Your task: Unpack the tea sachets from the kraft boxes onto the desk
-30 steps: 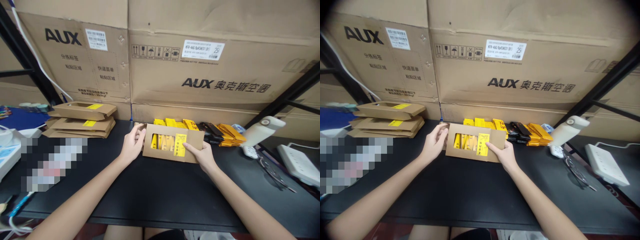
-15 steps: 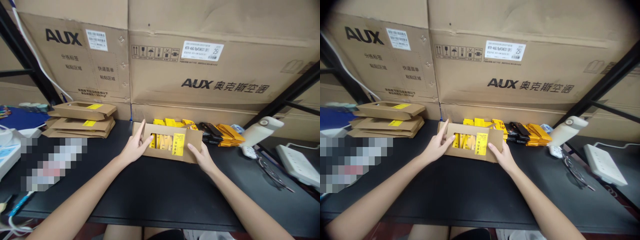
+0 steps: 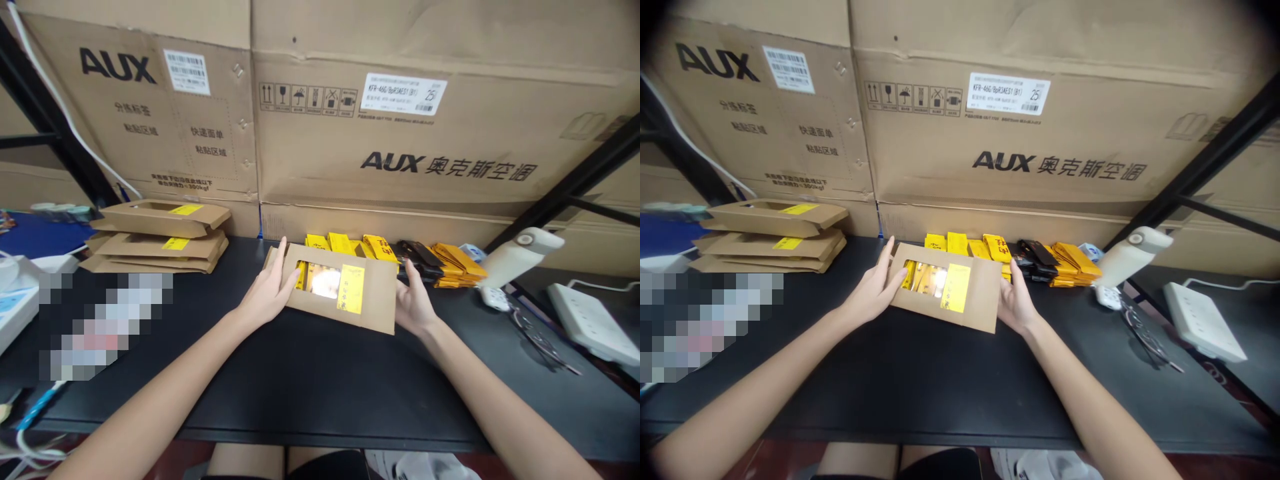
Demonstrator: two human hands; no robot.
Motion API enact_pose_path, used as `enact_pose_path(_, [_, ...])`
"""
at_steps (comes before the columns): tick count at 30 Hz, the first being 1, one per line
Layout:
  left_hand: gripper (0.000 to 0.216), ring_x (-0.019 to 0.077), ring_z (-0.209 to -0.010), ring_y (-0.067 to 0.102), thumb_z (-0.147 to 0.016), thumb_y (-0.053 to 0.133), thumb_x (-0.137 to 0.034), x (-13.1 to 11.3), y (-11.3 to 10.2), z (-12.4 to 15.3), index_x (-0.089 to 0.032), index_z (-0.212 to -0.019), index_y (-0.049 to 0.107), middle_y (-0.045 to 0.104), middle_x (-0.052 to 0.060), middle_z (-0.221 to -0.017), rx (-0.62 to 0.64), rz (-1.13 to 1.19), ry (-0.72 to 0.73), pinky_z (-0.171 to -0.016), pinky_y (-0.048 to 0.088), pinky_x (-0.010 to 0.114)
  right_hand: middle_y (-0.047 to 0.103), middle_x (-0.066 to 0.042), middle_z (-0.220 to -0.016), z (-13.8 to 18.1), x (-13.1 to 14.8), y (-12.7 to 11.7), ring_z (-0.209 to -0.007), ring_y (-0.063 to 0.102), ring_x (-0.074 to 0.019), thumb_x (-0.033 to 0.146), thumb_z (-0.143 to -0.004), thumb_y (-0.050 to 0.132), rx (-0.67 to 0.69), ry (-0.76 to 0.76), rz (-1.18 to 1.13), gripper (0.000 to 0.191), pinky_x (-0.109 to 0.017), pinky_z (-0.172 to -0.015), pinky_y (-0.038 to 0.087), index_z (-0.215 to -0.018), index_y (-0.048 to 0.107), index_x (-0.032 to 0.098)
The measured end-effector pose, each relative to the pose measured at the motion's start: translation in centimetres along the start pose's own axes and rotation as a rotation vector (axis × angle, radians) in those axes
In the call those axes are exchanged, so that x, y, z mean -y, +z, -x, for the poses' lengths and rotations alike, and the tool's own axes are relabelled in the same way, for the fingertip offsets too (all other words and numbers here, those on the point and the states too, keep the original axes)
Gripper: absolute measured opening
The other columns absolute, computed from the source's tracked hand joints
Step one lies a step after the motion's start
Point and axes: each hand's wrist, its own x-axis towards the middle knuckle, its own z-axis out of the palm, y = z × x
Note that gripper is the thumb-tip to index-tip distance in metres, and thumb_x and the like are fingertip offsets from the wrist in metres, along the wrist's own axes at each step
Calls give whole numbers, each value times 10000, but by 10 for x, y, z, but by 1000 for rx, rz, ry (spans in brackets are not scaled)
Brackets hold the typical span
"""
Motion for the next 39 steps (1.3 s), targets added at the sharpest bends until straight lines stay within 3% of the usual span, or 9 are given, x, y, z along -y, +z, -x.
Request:
enact_pose_path(6, [688, 274, -904, 691, -944, 359, -391, -1, -1, 2, -175, -1517, 47, 659, 158, -1146, -37, -108, 29, -813, 524, 411, 697, -46, -1113, -1, 1, -1, -1138, 589, -282, 575, -825, 373, 22, 3, -18, 546, -445, -996, 412, -1184, 615, 242])
enact_pose_path(11, [634, 287, -1039, 658, -953, 328, -342, -7, 1, 5, -178, -1514, 82, 581, 173, -1296, -70, -201, 72, -859, 527, 415, 702, -20, -1094, -5, -4, -5, -1074, 624, -250, 397, -764, 459, -3, -19, -98, 494, -413, -958, 441, -1219, 591, 256])
enact_pose_path(16, [624, 276, -1083, 640, -952, 343, -346, -6, 4, 6, -170, -1506, 117, 519, 171, -1371, -103, -229, 114, -882, 534, 407, 719, 7, -1020, -7, -10, -4, -911, 673, -169, 246, -712, 609, -76, -73, -94, 521, -288, -835, 494, -1232, 582, 274])
enact_pose_path(20, [593, 249, -1061, 654, -948, 372, -351, -5, 5, 6, -174, -1484, 191, 524, 151, -1373, -200, -233, 156, -869, 550, 367, 725, 28, -849, -2, -8, 0, -755, 677, -142, 249, -684, 676, -113, -100, -109, 551, -260, -734, 516, -1226, 581, 281])
enact_pose_path(24, [554, 230, -1070, 651, -941, 413, -334, -6, 6, 8, -166, -1442, 249, 585, 140, -1306, -322, -230, 236, -860, 554, 333, 735, 19, -922, 0, -8, 3, -763, 684, -151, 165, -571, 728, -107, -86, -145, 641, -258, -698, 529, -1188, 593, 273])
enact_pose_path(28, [478, 221, -1058, 656, -917, 480, -307, -5, 7, 10, -137, -1336, 323, 640, 150, -1208, -414, -196, 335, -825, 561, 303, 741, 16, -917, -5, -13, 2, -776, 687, -155, 157, -570, 761, -173, -76, -195, 439, -260, -729, 547, -990, 657, 238])
enact_pose_path(31, [421, 220, -1044, 661, -911, 489, -288, -5, 8, 12, -133, -1276, 351, 648, 159, -1169, -420, -151, 358, -832, 555, 308, 738, 29, -831, -9, -15, 2, -738, 678, -135, 250, -623, 788, -160, -102, -170, 265, -227, -716, 544, -853, 664, 216])
enact_pose_path(35, [397, 219, -1022, 665, -909, 487, -292, -9, 8, 14, -146, -1254, 354, 642, 154, -1157, -381, -80, 294, -846, 544, 322, 731, 30, -794, -8, -14, 2, -702, 665, -136, 301, -618, 797, -111, -124, -88, 249, -222, -679, 534, -808, 665, 207])
enact_pose_path(39, [411, 213, -1031, 657, -905, 493, -297, -12, 6, 14, -160, -1266, 353, 640, 135, -1164, -370, -62, 267, -857, 535, 317, 737, 22, -866, -5, -13, -1, -780, 679, -173, 218, -611, 758, -135, -104, -78, 271, -272, -741, 538, -863, 659, 227])
